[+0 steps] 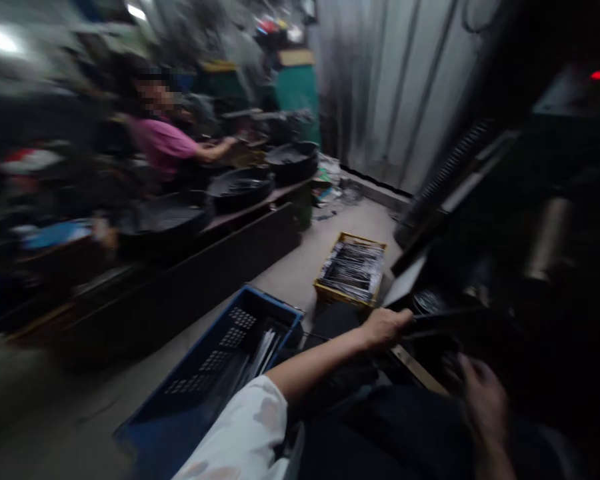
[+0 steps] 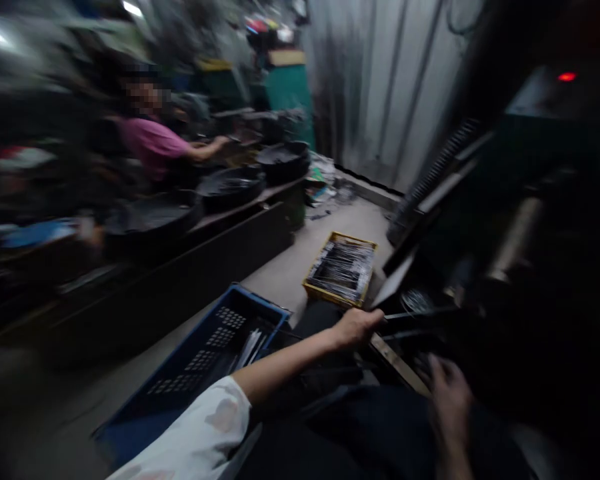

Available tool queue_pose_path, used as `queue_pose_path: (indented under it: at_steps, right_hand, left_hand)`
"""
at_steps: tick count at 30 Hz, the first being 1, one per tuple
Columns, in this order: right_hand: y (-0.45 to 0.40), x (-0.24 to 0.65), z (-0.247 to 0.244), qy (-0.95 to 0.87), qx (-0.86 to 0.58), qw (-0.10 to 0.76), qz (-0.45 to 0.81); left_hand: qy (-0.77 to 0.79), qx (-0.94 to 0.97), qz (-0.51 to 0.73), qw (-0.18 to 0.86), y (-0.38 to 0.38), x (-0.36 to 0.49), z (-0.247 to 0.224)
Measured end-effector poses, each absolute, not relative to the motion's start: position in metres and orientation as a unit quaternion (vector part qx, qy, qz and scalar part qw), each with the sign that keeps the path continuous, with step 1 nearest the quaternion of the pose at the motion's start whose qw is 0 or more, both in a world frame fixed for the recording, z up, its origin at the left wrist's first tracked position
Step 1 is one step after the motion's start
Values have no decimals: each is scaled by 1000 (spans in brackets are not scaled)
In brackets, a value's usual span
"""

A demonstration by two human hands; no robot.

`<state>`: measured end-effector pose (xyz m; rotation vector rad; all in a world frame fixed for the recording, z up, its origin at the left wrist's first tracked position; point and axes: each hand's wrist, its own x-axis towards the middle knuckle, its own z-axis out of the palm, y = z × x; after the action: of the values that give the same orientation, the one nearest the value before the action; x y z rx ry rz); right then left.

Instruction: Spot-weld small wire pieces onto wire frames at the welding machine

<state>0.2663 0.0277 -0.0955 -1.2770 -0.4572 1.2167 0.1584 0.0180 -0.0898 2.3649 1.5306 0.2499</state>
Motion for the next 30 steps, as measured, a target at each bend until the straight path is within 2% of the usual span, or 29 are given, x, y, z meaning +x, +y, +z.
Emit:
queue_pose_path:
  at_steps: [5,9,30]
  right_hand:
    - [17,327,-108,-184,-542,621,536]
    - [32,330,-111,-195,-465,662,555]
    - [66,361,-108,-209,-489,704,470]
  left_hand:
    - [526,828,107,161,31,183,-107]
    - [523,829,120,154,40,198,-110]
    - [508,839,131,145,78,242,-104]
